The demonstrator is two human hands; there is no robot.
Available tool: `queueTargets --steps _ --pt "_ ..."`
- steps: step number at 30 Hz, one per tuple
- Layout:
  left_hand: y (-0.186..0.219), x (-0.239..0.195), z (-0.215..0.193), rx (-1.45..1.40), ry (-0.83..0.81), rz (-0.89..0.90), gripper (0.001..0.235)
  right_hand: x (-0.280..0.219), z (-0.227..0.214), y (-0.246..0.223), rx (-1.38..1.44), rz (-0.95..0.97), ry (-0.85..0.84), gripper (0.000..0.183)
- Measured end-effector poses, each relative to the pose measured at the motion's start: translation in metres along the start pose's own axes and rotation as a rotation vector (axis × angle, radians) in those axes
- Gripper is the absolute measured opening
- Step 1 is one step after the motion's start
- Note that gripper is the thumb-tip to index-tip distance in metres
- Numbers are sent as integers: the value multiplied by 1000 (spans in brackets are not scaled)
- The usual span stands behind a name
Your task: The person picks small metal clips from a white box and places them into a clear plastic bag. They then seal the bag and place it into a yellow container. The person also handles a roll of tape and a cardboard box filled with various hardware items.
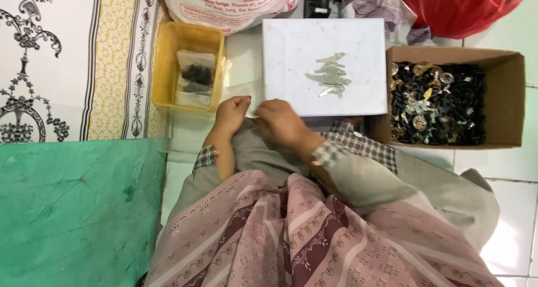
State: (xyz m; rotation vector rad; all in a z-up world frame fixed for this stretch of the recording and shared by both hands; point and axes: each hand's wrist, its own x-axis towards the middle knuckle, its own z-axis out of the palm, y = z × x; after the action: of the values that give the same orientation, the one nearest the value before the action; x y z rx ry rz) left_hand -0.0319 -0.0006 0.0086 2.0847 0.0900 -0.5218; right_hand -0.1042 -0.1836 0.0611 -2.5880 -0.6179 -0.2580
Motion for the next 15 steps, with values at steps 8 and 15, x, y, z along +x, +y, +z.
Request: queueTargets --steps 8,15 --pt "85 -67 4 479 -109 40 65 -173 -93 115 -285 324 360 17" --pt "88 -52 10 703 -172 -14 70 -197 -55 115 -306 389 300 13"
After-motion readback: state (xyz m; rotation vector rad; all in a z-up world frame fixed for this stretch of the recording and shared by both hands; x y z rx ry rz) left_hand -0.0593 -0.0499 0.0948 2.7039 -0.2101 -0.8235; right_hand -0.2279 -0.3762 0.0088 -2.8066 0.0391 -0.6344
